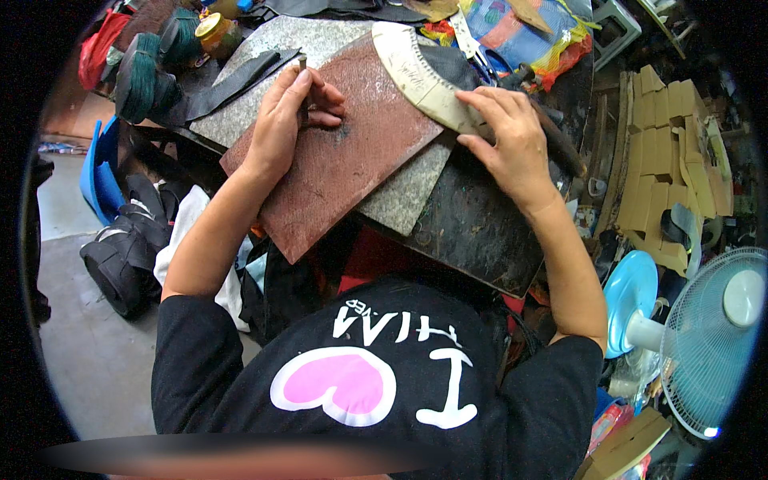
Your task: The person uses a hammer to attach a black strap to a shoe sole on a workbench. They repeatedly position the strap, strike it with the hammer, and adjust the sole and strap during the process.
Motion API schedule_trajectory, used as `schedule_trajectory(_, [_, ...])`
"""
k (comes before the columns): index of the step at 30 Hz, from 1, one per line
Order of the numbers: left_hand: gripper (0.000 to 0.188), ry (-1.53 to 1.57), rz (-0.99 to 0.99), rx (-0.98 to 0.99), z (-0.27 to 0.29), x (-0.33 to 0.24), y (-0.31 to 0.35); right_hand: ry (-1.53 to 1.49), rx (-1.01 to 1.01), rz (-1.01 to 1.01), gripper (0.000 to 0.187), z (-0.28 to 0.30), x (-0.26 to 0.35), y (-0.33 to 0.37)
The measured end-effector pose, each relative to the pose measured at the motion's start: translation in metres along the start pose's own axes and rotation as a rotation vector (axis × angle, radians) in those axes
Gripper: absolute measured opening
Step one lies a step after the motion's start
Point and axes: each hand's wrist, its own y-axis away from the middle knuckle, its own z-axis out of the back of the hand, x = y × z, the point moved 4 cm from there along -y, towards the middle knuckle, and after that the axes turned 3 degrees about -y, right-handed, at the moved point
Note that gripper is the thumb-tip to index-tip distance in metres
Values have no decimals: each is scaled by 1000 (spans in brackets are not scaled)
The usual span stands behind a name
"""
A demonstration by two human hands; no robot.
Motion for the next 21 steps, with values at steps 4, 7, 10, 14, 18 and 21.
schedule_trajectory(4, [26,25,16,-46,0,1,1,-184,-1,34,52,-6,19,-11])
schedule_trajectory(7, [23,12,-54,-146,2,1,4,-21,111,120,46,-16,31,-19])
schedule_trajectory(10, [22,-155,-175,-253,6,0,5,10,209,79,45,-20,28,-26])
schedule_trajectory(14, [20,-380,-219,-289,8,2,1,-80,239,130,33,-22,15,-44])
schedule_trajectory(18, [22,-362,-190,-267,10,2,1,-67,174,-13,25,-25,-22,-79])
schedule_trajectory(21, [23,-351,-187,-265,9,1,1,16,105,-216,23,-17,-58,-96])
